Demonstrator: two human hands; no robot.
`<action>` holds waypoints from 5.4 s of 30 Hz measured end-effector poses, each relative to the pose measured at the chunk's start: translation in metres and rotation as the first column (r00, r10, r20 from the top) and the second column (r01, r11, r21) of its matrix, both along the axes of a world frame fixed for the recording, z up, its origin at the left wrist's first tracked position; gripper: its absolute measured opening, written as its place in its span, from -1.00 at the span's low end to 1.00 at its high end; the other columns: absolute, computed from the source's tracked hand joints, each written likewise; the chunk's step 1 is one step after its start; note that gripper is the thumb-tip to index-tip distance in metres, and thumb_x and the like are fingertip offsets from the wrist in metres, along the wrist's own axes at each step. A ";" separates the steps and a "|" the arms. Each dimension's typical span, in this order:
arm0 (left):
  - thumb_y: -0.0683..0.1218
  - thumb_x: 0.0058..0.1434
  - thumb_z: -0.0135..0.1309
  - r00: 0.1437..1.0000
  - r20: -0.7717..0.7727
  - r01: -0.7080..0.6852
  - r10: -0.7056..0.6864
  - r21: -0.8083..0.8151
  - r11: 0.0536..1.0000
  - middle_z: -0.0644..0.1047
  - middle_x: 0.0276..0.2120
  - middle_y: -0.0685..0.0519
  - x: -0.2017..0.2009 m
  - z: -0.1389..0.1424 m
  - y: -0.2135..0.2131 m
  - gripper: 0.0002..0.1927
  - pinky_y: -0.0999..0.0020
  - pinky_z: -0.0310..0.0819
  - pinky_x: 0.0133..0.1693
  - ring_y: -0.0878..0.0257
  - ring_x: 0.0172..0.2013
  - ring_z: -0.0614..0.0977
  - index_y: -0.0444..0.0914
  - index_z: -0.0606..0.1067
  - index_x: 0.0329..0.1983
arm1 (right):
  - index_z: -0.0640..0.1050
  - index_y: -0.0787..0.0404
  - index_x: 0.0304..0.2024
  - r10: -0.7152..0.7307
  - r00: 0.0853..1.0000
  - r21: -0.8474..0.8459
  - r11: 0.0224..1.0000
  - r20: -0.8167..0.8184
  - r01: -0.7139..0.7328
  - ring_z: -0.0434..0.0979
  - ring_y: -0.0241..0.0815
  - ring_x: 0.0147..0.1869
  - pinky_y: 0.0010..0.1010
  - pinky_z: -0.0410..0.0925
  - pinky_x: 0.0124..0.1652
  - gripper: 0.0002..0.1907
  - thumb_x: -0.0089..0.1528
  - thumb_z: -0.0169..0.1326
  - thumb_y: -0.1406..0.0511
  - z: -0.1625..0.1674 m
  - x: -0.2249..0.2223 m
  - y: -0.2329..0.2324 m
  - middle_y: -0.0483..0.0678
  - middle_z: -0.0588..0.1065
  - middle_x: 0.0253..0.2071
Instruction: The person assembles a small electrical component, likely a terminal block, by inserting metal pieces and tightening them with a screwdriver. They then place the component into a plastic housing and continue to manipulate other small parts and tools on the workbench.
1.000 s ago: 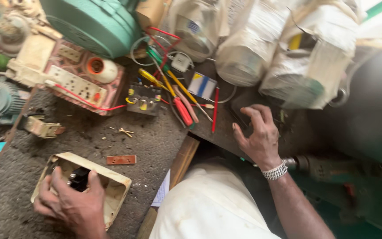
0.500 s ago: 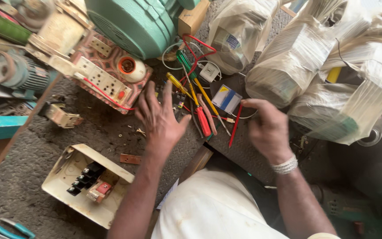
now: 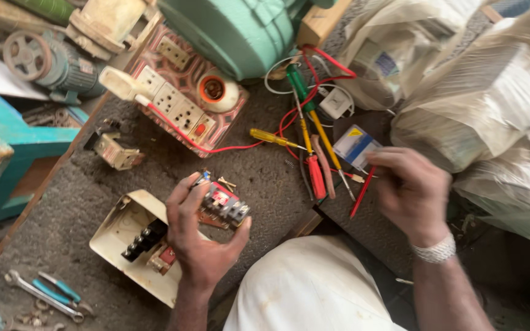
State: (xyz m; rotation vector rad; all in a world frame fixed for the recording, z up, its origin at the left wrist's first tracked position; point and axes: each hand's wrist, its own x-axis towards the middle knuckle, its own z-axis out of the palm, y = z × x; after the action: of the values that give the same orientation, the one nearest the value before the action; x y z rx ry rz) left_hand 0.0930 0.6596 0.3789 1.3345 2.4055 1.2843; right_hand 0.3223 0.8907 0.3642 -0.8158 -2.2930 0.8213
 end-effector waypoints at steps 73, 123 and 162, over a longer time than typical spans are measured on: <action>-0.13 0.22 0.13 0.846 -0.405 0.139 -0.347 -0.462 0.876 0.38 -0.03 -0.06 0.053 -0.082 0.081 -0.75 0.01 0.39 0.07 -0.05 0.21 0.37 -0.09 0.46 -0.03 | 0.42 -0.02 0.29 0.033 0.778 0.104 0.987 0.627 -0.126 0.63 0.10 -0.21 -0.16 0.49 -0.38 -0.42 0.20 0.14 0.31 -0.051 -0.103 0.017 0.15 0.34 0.30; -0.03 0.20 0.36 0.008 0.725 0.156 -0.688 0.679 0.717 0.44 0.19 -0.09 0.099 -0.044 0.061 -0.10 0.28 0.59 0.23 0.16 0.17 0.55 -0.13 0.14 0.52 | 0.62 0.25 -0.12 -0.775 0.629 0.271 0.592 -0.068 0.759 0.61 0.01 0.13 -0.14 0.40 0.33 -0.78 0.20 0.13 0.53 -0.043 0.270 -0.255 0.02 0.62 -0.08; -0.19 0.26 0.35 0.519 -0.398 0.845 -0.757 0.107 0.523 0.52 0.11 0.08 0.218 -0.064 0.098 -0.72 0.10 0.32 0.25 0.10 0.24 0.46 -0.16 0.58 0.02 | 0.71 0.02 -0.37 -0.754 0.516 0.334 0.648 0.406 0.684 0.49 0.08 -0.02 0.31 0.19 0.04 -0.93 0.12 0.36 0.33 -0.067 0.227 -0.123 -0.05 0.54 -0.28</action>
State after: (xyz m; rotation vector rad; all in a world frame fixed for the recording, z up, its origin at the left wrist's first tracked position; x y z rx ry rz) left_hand 0.3108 0.7576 0.3146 2.4805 1.2792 1.1699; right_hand 0.5496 0.7673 0.2970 -1.9422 -2.0292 0.0342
